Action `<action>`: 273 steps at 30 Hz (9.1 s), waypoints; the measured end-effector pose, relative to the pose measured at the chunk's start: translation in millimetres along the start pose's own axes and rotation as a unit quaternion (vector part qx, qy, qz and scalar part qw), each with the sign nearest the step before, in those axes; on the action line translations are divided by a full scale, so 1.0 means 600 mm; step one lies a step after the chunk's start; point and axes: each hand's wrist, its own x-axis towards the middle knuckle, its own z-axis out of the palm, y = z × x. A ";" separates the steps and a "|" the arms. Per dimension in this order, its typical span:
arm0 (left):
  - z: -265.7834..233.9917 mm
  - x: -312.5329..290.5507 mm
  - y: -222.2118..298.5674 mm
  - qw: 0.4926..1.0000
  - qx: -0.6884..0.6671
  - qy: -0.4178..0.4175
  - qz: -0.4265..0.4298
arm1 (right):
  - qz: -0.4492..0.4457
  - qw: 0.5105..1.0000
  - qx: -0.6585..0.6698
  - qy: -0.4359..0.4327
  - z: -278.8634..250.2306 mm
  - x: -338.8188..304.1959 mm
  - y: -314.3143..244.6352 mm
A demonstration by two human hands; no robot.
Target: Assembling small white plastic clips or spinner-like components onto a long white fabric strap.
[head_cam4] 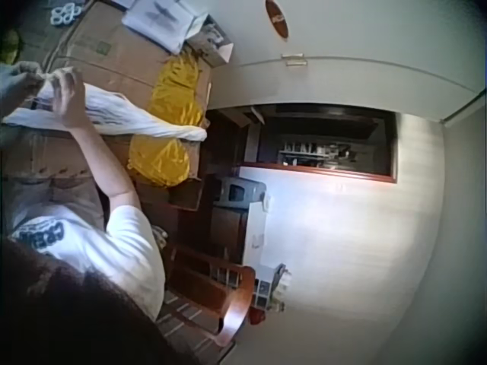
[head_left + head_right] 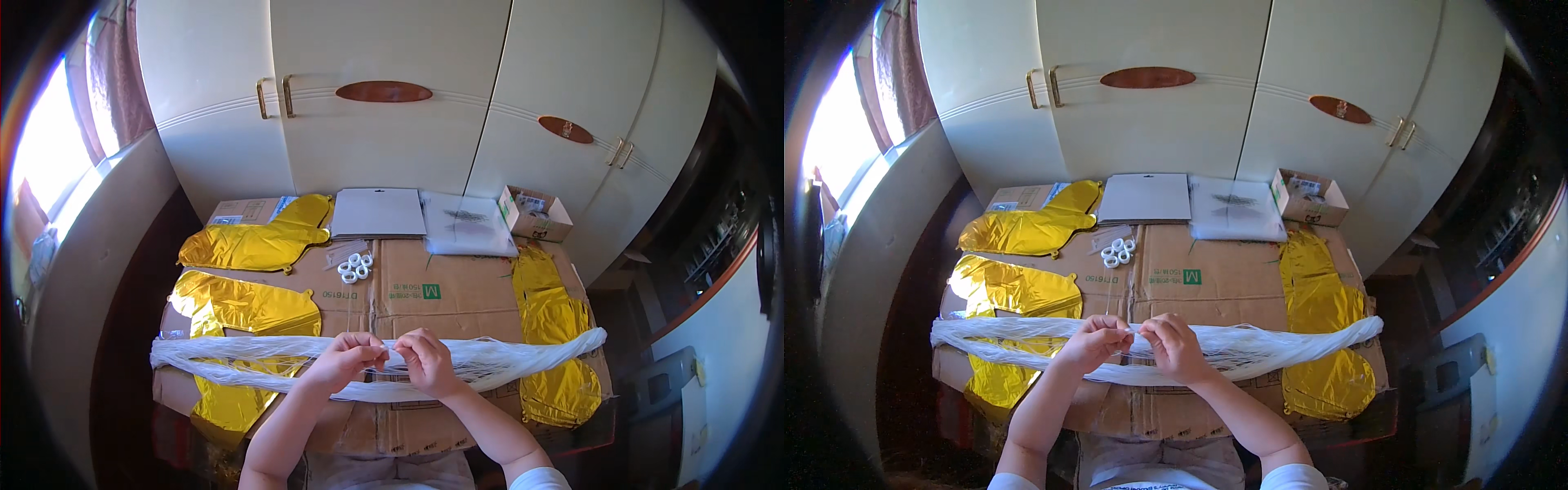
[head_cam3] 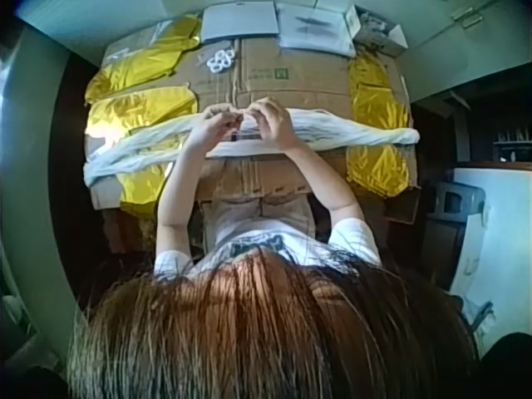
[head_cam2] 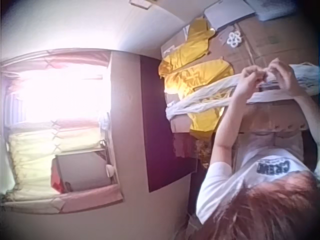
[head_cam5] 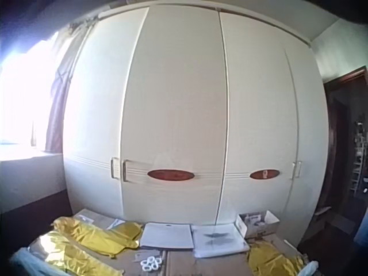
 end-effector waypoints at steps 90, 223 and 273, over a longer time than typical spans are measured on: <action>-0.057 0.016 0.020 0.949 0.091 0.216 0.210 | 0.163 0.958 -0.217 -0.092 0.170 0.154 0.230; 0.112 0.008 0.181 0.775 0.533 0.168 0.297 | 0.040 0.985 0.105 -0.127 -0.110 0.151 -0.061; 0.077 0.020 0.182 0.715 0.608 0.049 0.341 | 0.070 0.971 0.209 -0.088 -0.117 0.145 -0.062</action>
